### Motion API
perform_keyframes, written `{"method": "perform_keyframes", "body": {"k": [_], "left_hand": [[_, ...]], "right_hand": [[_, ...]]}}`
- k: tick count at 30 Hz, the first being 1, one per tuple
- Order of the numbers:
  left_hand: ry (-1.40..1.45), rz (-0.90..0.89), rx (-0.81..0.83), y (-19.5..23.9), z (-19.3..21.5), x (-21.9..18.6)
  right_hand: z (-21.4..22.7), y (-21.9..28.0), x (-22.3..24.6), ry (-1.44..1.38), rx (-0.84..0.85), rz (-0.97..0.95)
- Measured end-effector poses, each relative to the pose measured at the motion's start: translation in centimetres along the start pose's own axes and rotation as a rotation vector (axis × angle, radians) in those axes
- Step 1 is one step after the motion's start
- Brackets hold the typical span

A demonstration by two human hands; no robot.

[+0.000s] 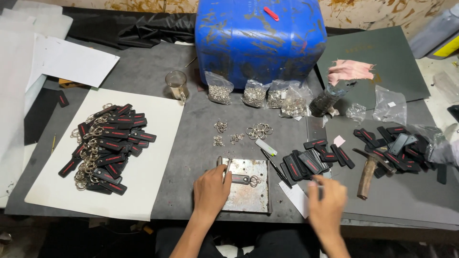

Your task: Assembling leather keychains by attaching metal rings to leather straps using a hammer and punch tool.

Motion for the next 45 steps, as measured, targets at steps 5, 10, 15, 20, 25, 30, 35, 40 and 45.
{"method": "perform_keyframes", "body": {"k": [5,10,15,20,25,30,35,40,45], "left_hand": [[-0.019,0.079,-0.024,0.6,-0.7,-0.4],[0.038,0.0,-0.09,1.2,-0.6,-0.6],[0.001,-0.062,-0.161,1.8,-0.9,0.1],[-0.032,-0.119,-0.256,2.3,0.4,-0.6],[0.11,-0.293,-0.093,3.0,2.4,-5.0],[0.336,-0.125,0.248,4.4,1.1,-5.3],[0.757,-0.008,0.284,4.7,0.9,-4.8],[0.779,0.014,0.309,4.8,2.0,-5.7],[0.817,0.061,0.273,5.8,1.2,-4.9]], "right_hand": [[0.5,1.5,12.1,-0.312,0.522,0.037],[-0.2,1.0,14.1,-0.36,0.479,-0.096],[0.6,0.3,12.3,-0.456,0.399,-0.258],[2.5,0.2,11.7,-0.582,0.432,-0.408],[4.9,0.6,12.8,-0.622,0.336,-0.117],[6.6,0.9,13.8,-0.664,0.225,0.075],[3.7,2.3,12.4,-1.113,0.814,-0.424],[4.4,2.6,12.8,-1.129,0.796,-0.396],[6.6,1.1,13.3,-0.865,0.652,-0.187]]}}
Point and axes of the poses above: each hand's wrist, its own y-axis away from the middle knuckle, its own z-axis out of the back of the hand, x = y × z, the point moved 3 cm from there along -y, towards the middle knuckle, and after that the axes turned 13 degrees about y, right-handed, at the moved point
